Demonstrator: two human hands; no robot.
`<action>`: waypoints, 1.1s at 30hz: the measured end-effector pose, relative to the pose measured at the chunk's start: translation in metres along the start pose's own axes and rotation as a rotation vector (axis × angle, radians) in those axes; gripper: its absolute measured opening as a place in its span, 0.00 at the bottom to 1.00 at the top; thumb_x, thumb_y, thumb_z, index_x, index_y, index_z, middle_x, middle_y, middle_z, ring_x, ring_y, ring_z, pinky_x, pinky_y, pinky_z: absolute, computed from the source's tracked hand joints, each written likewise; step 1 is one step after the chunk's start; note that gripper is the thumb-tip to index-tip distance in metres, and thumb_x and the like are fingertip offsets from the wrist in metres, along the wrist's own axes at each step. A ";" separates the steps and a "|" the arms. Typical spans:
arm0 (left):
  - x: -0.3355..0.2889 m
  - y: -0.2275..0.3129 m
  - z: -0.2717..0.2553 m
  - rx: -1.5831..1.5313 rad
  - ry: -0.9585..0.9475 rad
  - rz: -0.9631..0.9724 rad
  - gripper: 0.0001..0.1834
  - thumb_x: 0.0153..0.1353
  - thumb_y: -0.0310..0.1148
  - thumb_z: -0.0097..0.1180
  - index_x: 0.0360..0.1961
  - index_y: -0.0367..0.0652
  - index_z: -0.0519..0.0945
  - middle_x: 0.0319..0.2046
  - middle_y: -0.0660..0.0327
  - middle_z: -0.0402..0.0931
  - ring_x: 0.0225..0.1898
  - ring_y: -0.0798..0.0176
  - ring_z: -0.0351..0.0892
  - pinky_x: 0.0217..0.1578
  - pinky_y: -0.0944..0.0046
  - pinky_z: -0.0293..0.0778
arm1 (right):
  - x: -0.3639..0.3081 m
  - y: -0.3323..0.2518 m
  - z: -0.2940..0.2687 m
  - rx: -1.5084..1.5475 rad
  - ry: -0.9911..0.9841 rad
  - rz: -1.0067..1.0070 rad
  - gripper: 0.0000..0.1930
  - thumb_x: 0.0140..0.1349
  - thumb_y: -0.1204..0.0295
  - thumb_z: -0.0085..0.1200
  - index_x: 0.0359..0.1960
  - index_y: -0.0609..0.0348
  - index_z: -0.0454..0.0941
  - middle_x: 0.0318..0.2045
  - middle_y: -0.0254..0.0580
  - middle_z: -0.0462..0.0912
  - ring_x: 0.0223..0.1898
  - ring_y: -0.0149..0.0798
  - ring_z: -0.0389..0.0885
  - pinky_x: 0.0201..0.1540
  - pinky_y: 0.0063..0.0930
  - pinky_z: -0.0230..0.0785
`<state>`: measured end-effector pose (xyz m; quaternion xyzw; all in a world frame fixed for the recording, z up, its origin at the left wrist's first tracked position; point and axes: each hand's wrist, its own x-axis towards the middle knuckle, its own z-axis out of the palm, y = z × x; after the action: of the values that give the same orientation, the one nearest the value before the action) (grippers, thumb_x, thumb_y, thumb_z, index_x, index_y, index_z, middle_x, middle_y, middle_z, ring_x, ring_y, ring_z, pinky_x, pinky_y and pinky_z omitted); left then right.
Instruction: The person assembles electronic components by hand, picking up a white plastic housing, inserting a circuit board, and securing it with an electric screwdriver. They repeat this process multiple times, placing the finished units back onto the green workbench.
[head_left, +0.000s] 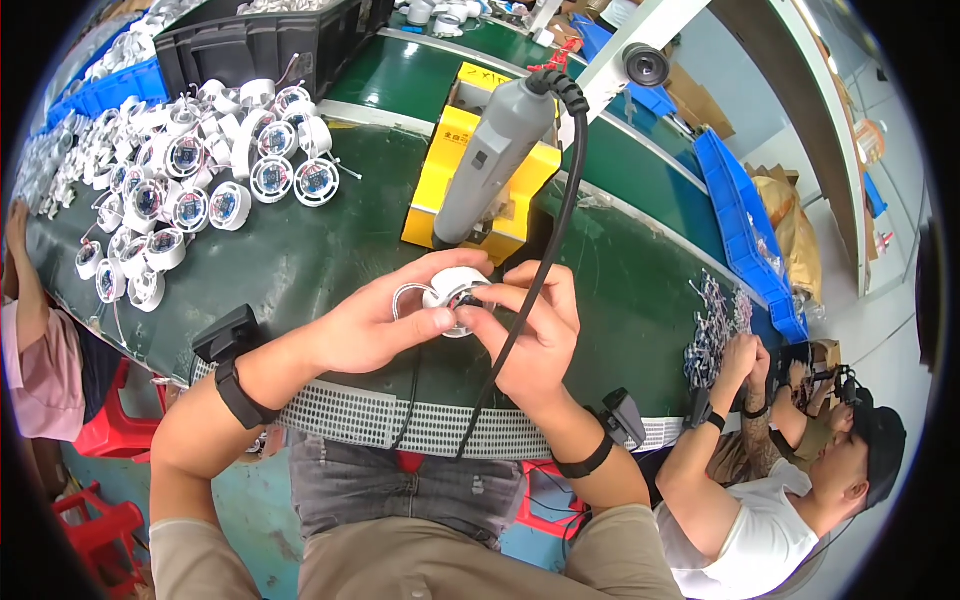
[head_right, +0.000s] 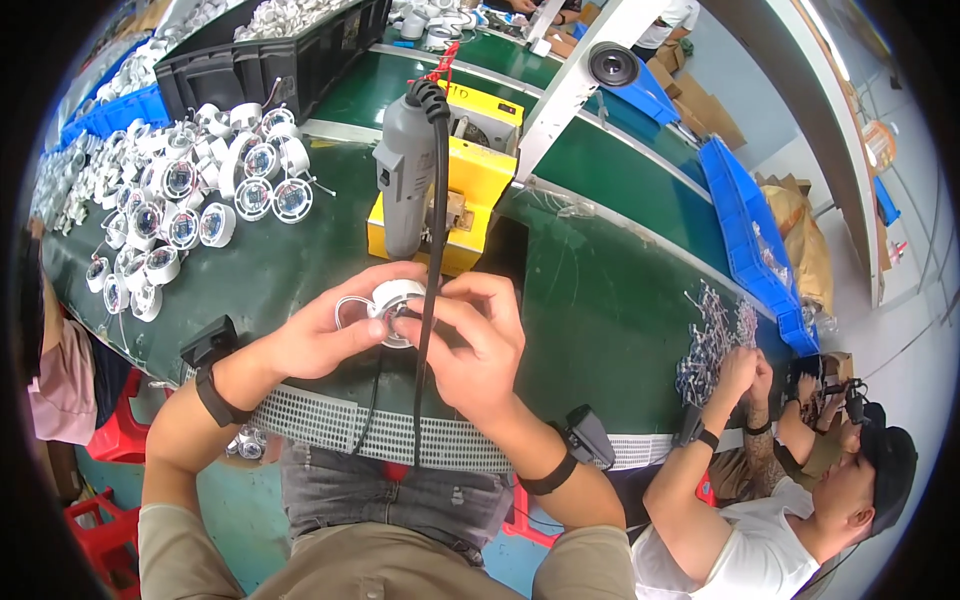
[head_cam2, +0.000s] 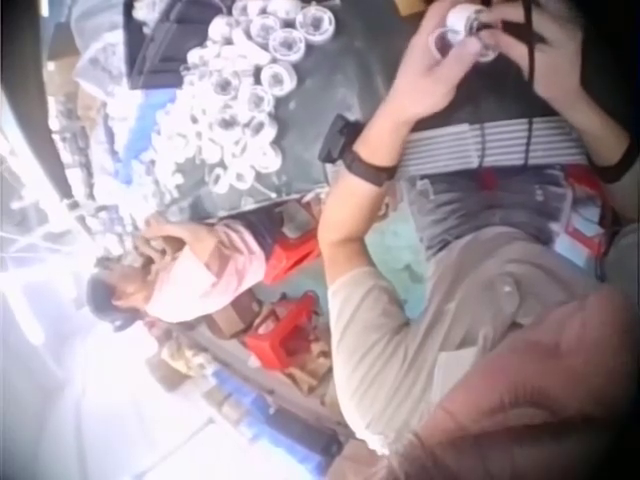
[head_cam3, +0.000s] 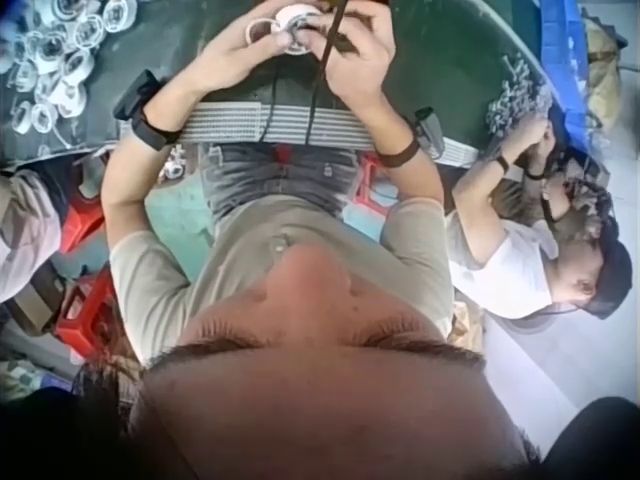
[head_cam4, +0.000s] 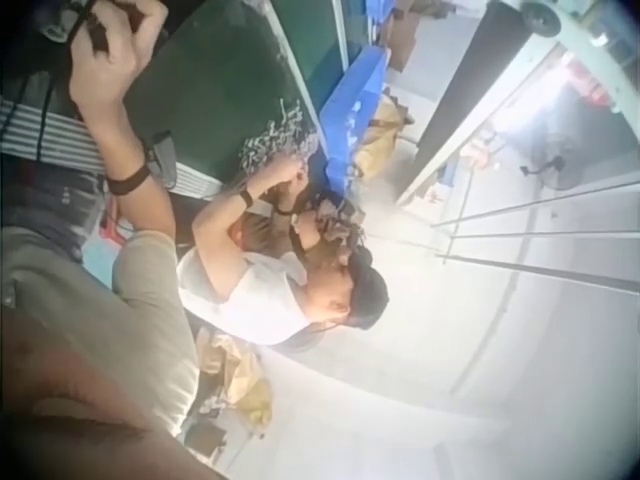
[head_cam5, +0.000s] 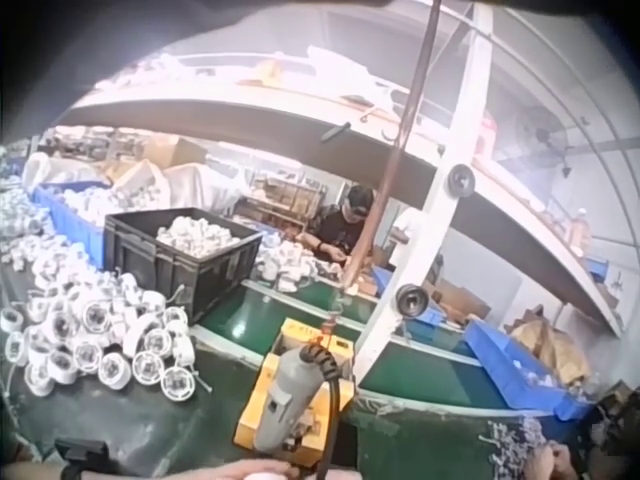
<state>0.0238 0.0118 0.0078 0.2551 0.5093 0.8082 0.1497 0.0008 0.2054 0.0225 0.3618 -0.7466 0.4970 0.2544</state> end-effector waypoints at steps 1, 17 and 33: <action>0.000 -0.002 0.000 -0.033 -0.038 -0.016 0.36 0.68 0.30 0.52 0.72 0.40 0.50 0.65 0.59 0.59 0.65 0.65 0.61 0.63 0.60 0.61 | 0.000 -0.001 0.002 -0.003 0.000 0.001 0.14 0.45 0.82 0.70 0.35 0.66 0.82 0.40 0.42 0.78 0.41 0.34 0.78 0.41 0.28 0.74; -0.001 0.020 -0.017 0.182 0.012 -0.270 0.40 0.56 0.36 0.69 0.65 0.32 0.63 0.53 0.52 0.76 0.53 0.62 0.76 0.54 0.62 0.72 | 0.003 0.009 -0.008 0.229 -0.445 0.400 0.14 0.55 0.82 0.63 0.45 0.68 0.81 0.41 0.47 0.83 0.43 0.35 0.83 0.44 0.25 0.77; 0.000 0.000 -0.022 0.284 0.267 -0.294 0.23 0.56 0.24 0.54 0.55 0.32 0.76 0.41 0.51 0.81 0.35 0.61 0.84 0.38 0.64 0.81 | 0.066 0.013 0.039 0.113 -0.141 0.332 0.36 0.55 0.75 0.65 0.64 0.66 0.60 0.42 0.46 0.80 0.44 0.34 0.80 0.50 0.34 0.73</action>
<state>0.0116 -0.0046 0.0004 0.0877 0.6648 0.7244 0.1597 -0.0502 0.1534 0.0493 0.2813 -0.7828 0.5468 0.0954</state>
